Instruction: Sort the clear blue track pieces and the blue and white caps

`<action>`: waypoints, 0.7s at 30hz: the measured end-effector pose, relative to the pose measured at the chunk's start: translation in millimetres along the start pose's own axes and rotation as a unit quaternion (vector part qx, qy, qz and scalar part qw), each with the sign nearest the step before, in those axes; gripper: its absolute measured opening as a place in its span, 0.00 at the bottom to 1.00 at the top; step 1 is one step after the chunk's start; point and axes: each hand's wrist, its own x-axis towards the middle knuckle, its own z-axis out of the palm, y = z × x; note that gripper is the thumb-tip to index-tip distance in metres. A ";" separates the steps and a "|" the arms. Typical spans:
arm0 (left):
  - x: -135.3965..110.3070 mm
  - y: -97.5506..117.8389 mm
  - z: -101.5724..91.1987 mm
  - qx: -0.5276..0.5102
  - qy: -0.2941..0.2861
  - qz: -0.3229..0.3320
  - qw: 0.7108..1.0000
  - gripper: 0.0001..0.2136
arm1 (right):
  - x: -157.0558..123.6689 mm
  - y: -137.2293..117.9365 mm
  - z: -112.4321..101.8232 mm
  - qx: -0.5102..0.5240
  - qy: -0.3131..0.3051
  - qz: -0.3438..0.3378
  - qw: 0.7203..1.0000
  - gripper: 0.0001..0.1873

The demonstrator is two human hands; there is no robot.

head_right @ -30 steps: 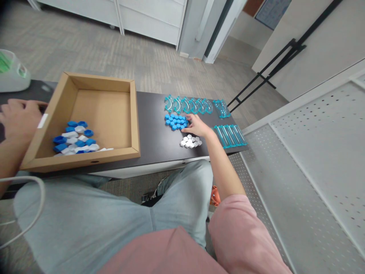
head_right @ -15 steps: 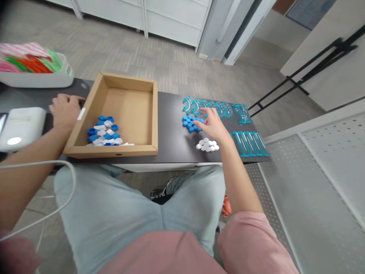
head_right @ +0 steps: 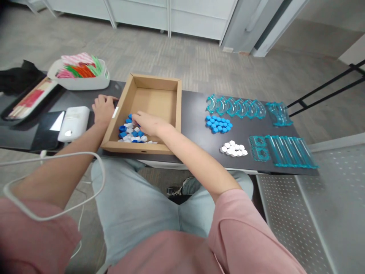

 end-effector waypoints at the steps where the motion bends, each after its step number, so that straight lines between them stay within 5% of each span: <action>1: 0.1 0.2 0.0 0.000 0.000 0.001 1.000 0.28 | 1.9 2.5 3.5 0.001 0.002 -0.002 1.000 0.16; 5: -1.1 3.9 -1.7 0.002 -0.002 -0.005 1.000 0.29 | -6.0 8.8 1.7 0.006 0.031 -0.009 0.999 0.14; 10: -6.5 11.2 -5.9 0.012 -0.006 -0.016 1.000 0.29 | -39.5 5.1 -28.1 0.038 0.117 -0.021 0.992 0.16; 16: -6.8 12.5 -5.5 0.025 0.003 -0.021 0.999 0.29 | -140.7 24.4 -64.8 0.063 0.260 0.059 0.962 0.09; 21: -2.9 9.4 -3.9 0.031 0.000 -0.020 0.999 0.29 | -222.3 58.2 -50.3 -0.020 0.280 0.212 0.936 0.05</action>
